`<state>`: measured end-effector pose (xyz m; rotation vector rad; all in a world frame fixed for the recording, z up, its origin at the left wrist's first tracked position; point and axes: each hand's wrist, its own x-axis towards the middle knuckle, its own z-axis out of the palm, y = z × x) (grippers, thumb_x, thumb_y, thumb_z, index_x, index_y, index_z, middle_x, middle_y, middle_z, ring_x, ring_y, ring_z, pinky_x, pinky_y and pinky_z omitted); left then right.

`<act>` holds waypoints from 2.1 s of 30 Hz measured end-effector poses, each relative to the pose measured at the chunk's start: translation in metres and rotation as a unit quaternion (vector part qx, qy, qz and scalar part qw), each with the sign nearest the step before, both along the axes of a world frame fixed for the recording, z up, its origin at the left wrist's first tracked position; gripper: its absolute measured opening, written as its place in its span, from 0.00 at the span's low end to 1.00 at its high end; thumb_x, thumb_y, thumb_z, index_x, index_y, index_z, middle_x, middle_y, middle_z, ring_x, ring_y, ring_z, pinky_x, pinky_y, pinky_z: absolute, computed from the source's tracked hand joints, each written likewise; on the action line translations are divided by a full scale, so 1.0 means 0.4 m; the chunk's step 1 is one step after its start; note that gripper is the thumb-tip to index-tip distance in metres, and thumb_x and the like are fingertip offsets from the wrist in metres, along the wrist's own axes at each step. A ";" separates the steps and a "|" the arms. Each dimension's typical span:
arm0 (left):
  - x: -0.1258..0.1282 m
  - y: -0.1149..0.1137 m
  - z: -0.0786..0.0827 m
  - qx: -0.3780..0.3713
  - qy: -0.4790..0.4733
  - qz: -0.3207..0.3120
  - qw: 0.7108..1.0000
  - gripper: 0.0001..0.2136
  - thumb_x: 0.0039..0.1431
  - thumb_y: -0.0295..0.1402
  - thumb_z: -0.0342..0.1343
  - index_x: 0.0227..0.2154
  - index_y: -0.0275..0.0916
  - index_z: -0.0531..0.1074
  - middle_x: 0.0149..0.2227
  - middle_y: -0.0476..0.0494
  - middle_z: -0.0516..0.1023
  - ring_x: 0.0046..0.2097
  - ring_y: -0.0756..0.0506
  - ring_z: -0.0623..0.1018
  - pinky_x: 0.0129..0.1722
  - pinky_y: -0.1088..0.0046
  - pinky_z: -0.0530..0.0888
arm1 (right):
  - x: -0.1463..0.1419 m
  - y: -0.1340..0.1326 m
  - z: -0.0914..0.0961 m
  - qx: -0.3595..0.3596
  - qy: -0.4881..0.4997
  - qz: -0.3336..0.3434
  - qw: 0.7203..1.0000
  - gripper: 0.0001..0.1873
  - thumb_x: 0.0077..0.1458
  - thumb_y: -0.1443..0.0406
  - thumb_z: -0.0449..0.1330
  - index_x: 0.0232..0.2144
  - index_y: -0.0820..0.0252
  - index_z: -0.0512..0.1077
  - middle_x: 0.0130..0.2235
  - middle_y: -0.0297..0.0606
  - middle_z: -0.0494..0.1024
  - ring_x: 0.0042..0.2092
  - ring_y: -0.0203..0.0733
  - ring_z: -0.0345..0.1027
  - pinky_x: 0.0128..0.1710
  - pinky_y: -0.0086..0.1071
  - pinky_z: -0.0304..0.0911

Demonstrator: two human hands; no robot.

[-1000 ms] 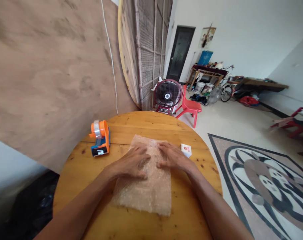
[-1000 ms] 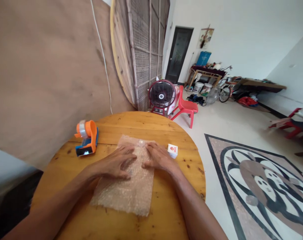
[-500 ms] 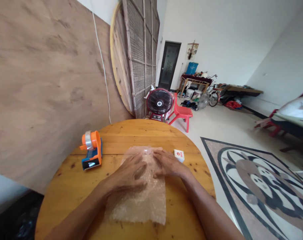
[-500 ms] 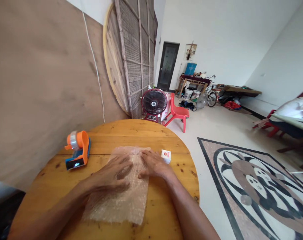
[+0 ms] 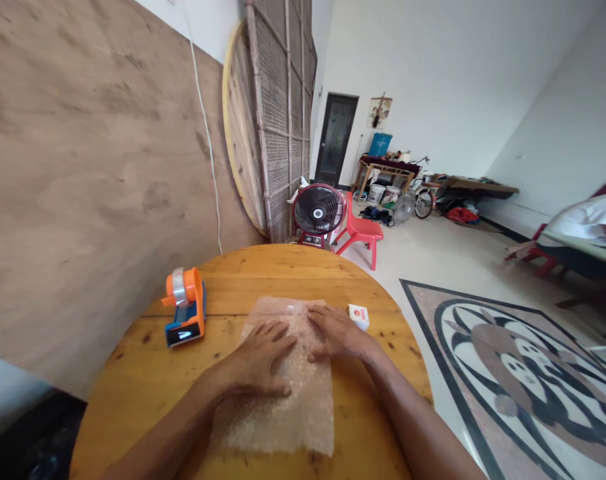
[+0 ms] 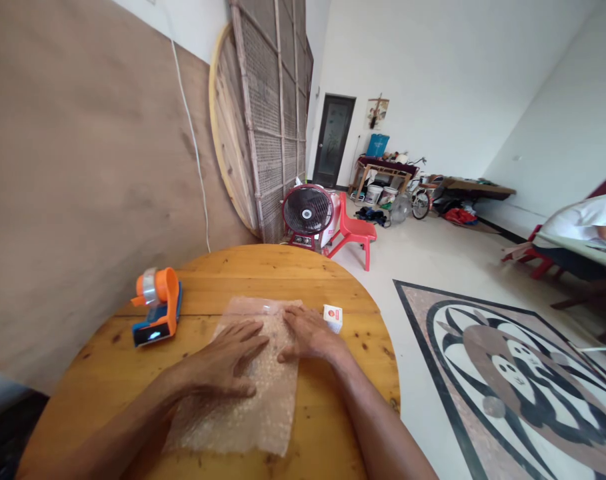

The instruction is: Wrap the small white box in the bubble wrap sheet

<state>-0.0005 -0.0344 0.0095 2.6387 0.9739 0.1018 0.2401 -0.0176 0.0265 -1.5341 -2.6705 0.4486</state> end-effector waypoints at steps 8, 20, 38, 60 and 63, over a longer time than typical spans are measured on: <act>-0.001 0.001 -0.008 -0.007 0.001 -0.003 1.000 0.41 0.43 0.56 0.60 0.58 0.41 0.62 0.64 0.30 0.56 0.66 0.28 0.52 0.61 0.45 0.53 | -0.002 -0.007 -0.002 -0.002 0.001 -0.014 1.000 0.51 0.39 0.42 0.64 0.60 0.61 0.60 0.64 0.51 0.57 0.64 0.59 0.50 0.62 0.49 0.47; -0.006 -0.001 0.005 -0.031 0.021 -0.004 0.999 0.45 0.41 0.58 0.60 0.61 0.41 0.58 0.66 0.29 0.51 0.67 0.28 0.48 0.62 0.43 0.49 | -0.009 -0.013 0.002 0.003 -0.024 -0.005 1.000 0.51 0.37 0.41 0.63 0.59 0.63 0.61 0.64 0.53 0.56 0.63 0.62 0.50 0.59 0.54 0.49; -0.004 -0.003 0.014 -0.047 0.031 -0.003 0.998 0.47 0.40 0.57 0.61 0.62 0.39 0.57 0.66 0.27 0.51 0.67 0.27 0.48 0.61 0.40 0.48 | -0.003 -0.007 0.000 -0.015 -0.011 -0.007 1.000 0.53 0.38 0.42 0.63 0.61 0.62 0.58 0.65 0.51 0.55 0.64 0.60 0.48 0.62 0.53 0.45; -0.014 0.003 0.007 -0.048 0.040 -0.009 0.998 0.45 0.43 0.59 0.57 0.62 0.42 0.55 0.67 0.31 0.48 0.67 0.29 0.46 0.62 0.44 0.48 | -0.005 0.010 -0.025 -0.007 -0.031 -0.008 0.999 0.50 0.42 0.45 0.64 0.62 0.64 0.58 0.66 0.53 0.53 0.65 0.63 0.46 0.61 0.55 0.46; -0.016 0.008 0.002 -0.050 0.042 -0.009 0.998 0.45 0.42 0.60 0.57 0.62 0.43 0.55 0.67 0.32 0.48 0.67 0.29 0.46 0.62 0.45 0.46 | -0.006 0.014 -0.027 -0.012 -0.041 -0.008 0.999 0.51 0.42 0.44 0.63 0.62 0.65 0.58 0.65 0.53 0.53 0.65 0.64 0.47 0.61 0.56 0.46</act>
